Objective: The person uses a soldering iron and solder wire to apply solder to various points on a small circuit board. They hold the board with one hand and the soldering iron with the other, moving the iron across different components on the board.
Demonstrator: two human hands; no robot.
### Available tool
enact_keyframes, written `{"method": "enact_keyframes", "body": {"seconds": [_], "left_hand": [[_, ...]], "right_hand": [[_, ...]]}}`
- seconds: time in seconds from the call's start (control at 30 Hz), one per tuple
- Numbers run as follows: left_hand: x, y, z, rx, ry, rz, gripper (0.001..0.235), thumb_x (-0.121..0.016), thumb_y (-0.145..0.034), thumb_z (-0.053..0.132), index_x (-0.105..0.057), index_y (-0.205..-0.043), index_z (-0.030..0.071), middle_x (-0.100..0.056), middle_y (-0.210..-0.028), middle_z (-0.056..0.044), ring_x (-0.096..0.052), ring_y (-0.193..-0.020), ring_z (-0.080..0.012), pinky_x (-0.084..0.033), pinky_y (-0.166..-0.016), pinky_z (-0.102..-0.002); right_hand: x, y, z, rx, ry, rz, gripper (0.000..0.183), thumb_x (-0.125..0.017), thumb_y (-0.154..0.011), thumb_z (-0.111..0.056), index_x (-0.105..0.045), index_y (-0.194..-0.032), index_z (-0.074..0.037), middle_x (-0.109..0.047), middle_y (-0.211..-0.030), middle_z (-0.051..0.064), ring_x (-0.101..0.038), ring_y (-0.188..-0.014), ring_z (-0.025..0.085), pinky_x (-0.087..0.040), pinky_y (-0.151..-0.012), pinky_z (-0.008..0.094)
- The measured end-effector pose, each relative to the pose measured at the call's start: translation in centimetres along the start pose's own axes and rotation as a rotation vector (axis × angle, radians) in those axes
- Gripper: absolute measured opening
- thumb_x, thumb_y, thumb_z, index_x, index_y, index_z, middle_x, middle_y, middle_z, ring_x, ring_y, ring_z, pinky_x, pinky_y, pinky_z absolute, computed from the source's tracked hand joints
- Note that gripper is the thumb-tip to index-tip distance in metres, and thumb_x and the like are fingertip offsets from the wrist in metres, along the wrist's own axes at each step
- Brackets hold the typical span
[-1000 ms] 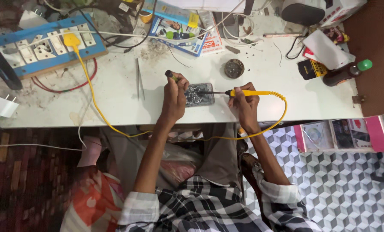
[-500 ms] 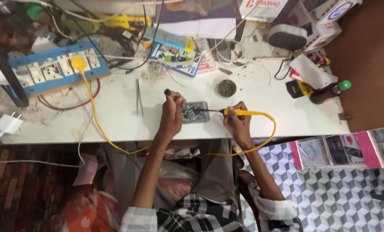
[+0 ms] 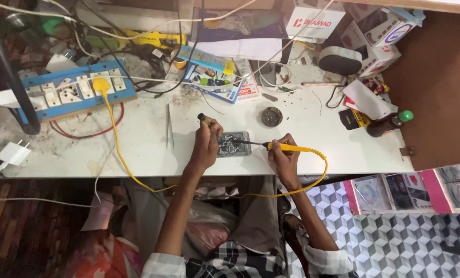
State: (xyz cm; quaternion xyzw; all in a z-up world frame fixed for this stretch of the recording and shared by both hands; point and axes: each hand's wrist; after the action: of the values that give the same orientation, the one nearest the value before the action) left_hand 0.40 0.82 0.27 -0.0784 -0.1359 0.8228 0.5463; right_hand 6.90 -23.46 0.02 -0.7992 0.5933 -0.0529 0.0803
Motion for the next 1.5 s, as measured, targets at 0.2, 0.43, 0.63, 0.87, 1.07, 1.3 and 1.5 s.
{"method": "enact_keyframes", "body": {"seconds": [0.2, 0.43, 0.63, 0.87, 1.07, 1.3, 1.5], "left_hand": [[-0.1, 0.0, -0.8, -0.072, -0.037, 0.019, 0.024, -0.037, -0.113, 0.023, -0.042, -0.102, 0.002, -0.054, -0.08, -0.009, -0.051, -0.073, -0.0176, -0.047, -0.071, -0.034], [0.1, 0.1, 0.4, -0.018, 0.016, 0.002, 0.023, -0.036, -0.111, 0.025, -0.039, -0.109, 0.002, -0.053, -0.079, -0.008, -0.051, -0.072, -0.0161, -0.046, -0.069, -0.033], [-0.1, 0.2, 0.5, -0.004, 0.021, 0.032, 0.022, -0.041, -0.111, 0.023, -0.044, -0.111, 0.001, -0.053, -0.078, -0.008, -0.05, -0.071, -0.0168, -0.045, -0.067, -0.033], [-0.1, 0.1, 0.0, -0.031, -0.02, 0.009, 0.022, -0.043, -0.112, 0.022, -0.043, -0.107, 0.001, -0.055, -0.079, -0.008, -0.052, -0.069, -0.0159, -0.046, -0.065, -0.033], [-0.2, 0.2, -0.7, 0.034, -0.002, 0.017, 0.023, -0.046, -0.109, 0.023, -0.043, -0.107, 0.001, -0.055, -0.077, -0.008, -0.052, -0.067, -0.0163, -0.047, -0.062, -0.034], [-0.1, 0.6, -0.5, -0.035, 0.06, 0.025, 0.021, -0.041, -0.114, 0.021, -0.042, -0.112, 0.0, -0.055, -0.081, -0.009, -0.053, -0.074, -0.0169, -0.047, -0.07, -0.033], [0.2, 0.5, 1.0, -0.045, 0.036, 0.007, 0.026, -0.036, -0.112, 0.022, -0.041, -0.126, 0.0, -0.051, -0.08, -0.009, -0.051, -0.074, -0.017, -0.045, -0.07, -0.034]], "right_hand": [[0.1, -0.1, -0.3, -0.052, 0.02, 0.008, 0.02, -0.059, -0.105, -0.016, -0.049, -0.09, -0.007, -0.06, -0.068, 0.004, -0.054, -0.056, 0.007, -0.042, -0.051, 0.022], [0.3, -0.4, -0.1, -0.021, -0.143, 0.041, 0.019, -0.057, -0.107, -0.021, -0.053, -0.094, -0.007, -0.063, -0.072, 0.004, -0.061, -0.059, 0.01, -0.045, -0.055, 0.023], [0.3, -0.2, -0.4, 0.01, -0.032, -0.045, 0.021, -0.057, -0.107, -0.021, -0.052, -0.094, -0.006, -0.065, -0.07, 0.007, -0.058, -0.058, 0.01, -0.042, -0.055, 0.023], [0.0, -0.2, -1.2, -0.026, -0.008, -0.03, 0.02, -0.055, -0.108, -0.022, -0.051, -0.095, -0.007, -0.065, -0.069, 0.006, -0.059, -0.058, 0.009, -0.044, -0.055, 0.022], [0.2, -0.2, -0.7, -0.028, 0.001, -0.037, 0.021, -0.055, -0.109, -0.021, -0.05, -0.096, -0.006, -0.063, -0.071, 0.006, -0.06, -0.06, 0.01, -0.043, -0.056, 0.023], [0.0, 0.0, -1.0, -0.003, 0.032, -0.043, 0.019, -0.055, -0.11, -0.02, -0.049, -0.098, -0.007, -0.062, -0.07, 0.006, -0.059, -0.06, 0.009, -0.041, -0.055, 0.022], [-0.1, -0.2, -1.0, 0.009, -0.012, -0.039, 0.02, -0.054, -0.111, -0.021, -0.048, -0.098, -0.007, -0.063, -0.073, 0.006, -0.062, -0.062, 0.01, -0.043, -0.056, 0.022]]}}
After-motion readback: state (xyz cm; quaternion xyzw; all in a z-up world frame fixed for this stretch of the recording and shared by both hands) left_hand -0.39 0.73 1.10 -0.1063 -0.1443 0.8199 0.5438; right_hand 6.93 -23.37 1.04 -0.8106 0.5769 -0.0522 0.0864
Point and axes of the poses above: each hand's wrist, its own y-axis away from the middle knuckle, its own x-axis out of the back of the hand, z = x × y
